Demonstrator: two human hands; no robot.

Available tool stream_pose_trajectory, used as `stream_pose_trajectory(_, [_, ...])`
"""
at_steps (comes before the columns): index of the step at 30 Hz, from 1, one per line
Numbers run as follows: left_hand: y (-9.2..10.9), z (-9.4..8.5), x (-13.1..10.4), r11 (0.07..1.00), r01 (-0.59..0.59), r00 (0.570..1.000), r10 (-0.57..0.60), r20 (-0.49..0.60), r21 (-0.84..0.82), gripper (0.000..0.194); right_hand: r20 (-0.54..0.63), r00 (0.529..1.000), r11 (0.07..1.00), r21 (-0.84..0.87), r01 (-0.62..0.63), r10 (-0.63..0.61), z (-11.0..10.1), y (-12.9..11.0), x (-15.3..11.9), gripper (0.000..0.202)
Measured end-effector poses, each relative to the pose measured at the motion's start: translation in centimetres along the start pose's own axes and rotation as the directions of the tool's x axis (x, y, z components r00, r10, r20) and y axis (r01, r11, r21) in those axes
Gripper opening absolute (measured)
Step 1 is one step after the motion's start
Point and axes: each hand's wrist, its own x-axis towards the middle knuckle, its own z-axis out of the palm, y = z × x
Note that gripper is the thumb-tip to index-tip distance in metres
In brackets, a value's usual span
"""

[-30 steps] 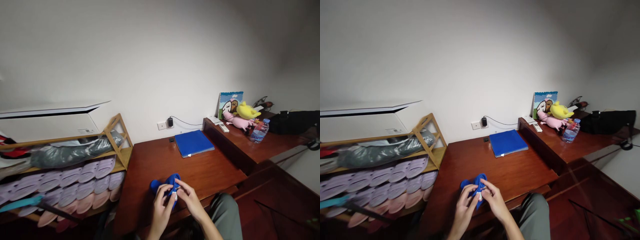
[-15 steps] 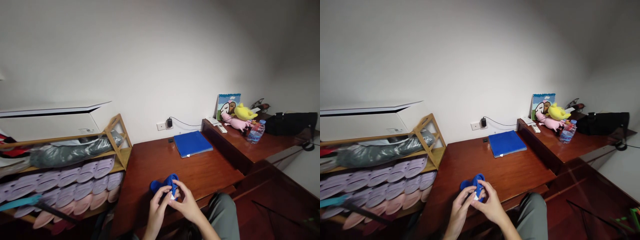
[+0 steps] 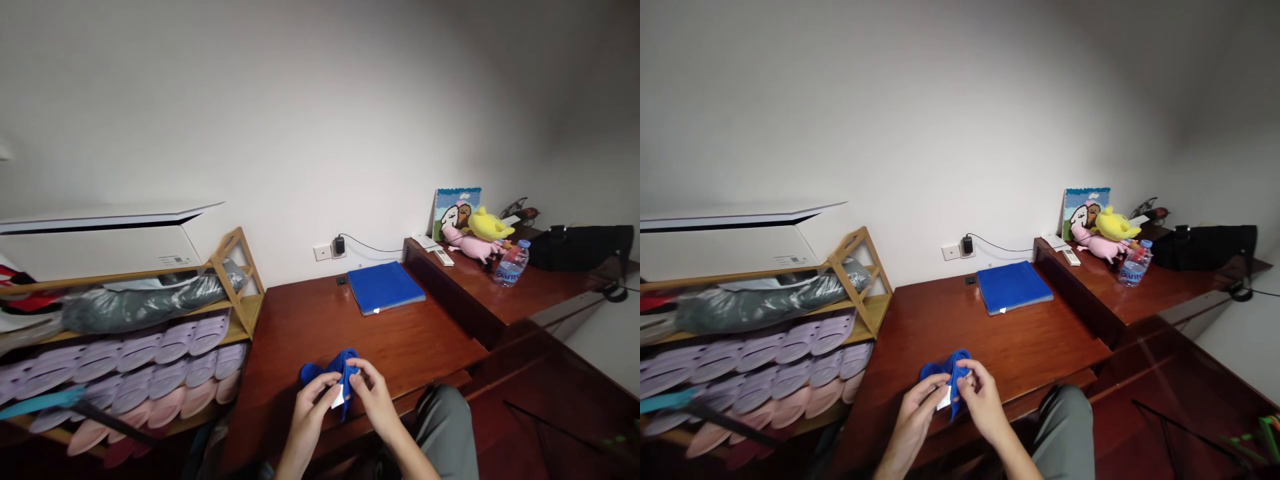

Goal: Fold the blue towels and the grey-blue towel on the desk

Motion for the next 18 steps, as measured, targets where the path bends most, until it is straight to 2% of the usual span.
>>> stream_pose_trajectory(6, [0.51,0.54,-0.25,0.996,0.055,0.998,-0.053,0.027,-0.077,0.055,-0.051,0.999,1.0,0.017,-0.002,0.003,0.12,0.39,-0.07,0.066])
stream_pose_trajectory(11, [0.73,0.58,-0.29,0.991,0.072,0.997,-0.071,0.019,-0.116,0.056,-0.087,0.996,1.0,0.017,0.0,0.001,-0.2,0.5,0.24,0.06])
stream_pose_trajectory(16, [0.74,0.83,-0.16,0.998,-0.038,0.999,0.039,0.015,-0.047,0.052,-0.069,0.997,0.999,-0.017,0.028,-0.029,-0.14,0.56,0.12,0.056])
stream_pose_trajectory(18, [0.52,1.02,-0.11,0.996,-0.085,0.996,0.085,-0.005,-0.025,0.052,-0.051,0.998,0.996,-0.08,0.04,-0.044,-0.28,0.18,-0.07,0.062])
